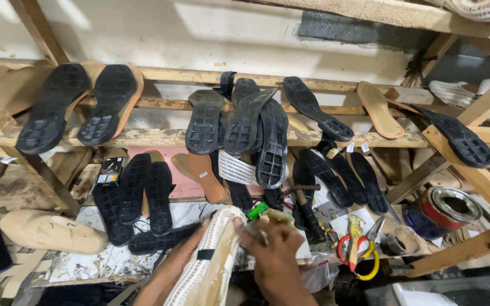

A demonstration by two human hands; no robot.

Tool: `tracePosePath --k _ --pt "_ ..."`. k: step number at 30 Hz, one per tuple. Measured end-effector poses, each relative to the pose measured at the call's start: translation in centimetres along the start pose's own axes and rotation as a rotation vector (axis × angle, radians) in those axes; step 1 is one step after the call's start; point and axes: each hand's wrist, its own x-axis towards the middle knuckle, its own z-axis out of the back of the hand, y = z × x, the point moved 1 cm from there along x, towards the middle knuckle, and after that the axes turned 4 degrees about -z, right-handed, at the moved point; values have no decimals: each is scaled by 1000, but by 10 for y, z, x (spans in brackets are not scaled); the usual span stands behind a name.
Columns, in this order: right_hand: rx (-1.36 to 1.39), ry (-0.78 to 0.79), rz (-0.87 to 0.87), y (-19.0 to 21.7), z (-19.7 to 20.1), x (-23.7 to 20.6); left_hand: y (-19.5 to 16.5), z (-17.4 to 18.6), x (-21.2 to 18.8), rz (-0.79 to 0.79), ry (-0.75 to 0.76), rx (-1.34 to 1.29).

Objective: The person holds a woven slip-on shoe upper in one hand and repeatedly scoops adhesive from a container on the workbench, spreading it by hand along the edge of the shoe. They turn the shoe to reach different sides and briefly handle a small tool before resuming applying adhesive.

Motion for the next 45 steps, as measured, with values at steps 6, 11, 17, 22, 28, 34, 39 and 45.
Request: tracePosePath --k 6,11,17,22,28,34,39,45 --pt "-82 176 -42 -21 2 -3 1 7 -7 -85 -9 -250" --pt "-256 202 -179 -53 0 0 26 29 6 -173 -152 -195" --pt "-337 341 -424 -62 -3 -12 24 42 12 -215 -29 29" --pt "586 167 -650 -58 -9 -9 13 21 10 -183 11 57" --pt "494 186 -278 -24 -9 -6 8 6 9 -275 168 122" --pt "91 -53 -86 -6 0 1 -2 -2 -10 -259 104 197" --pt "50 39 -72 -7 5 5 -8 -10 -19 -272 137 194" --pt "162 1 34 -9 8 -3 -13 -8 -20 -237 2 249"
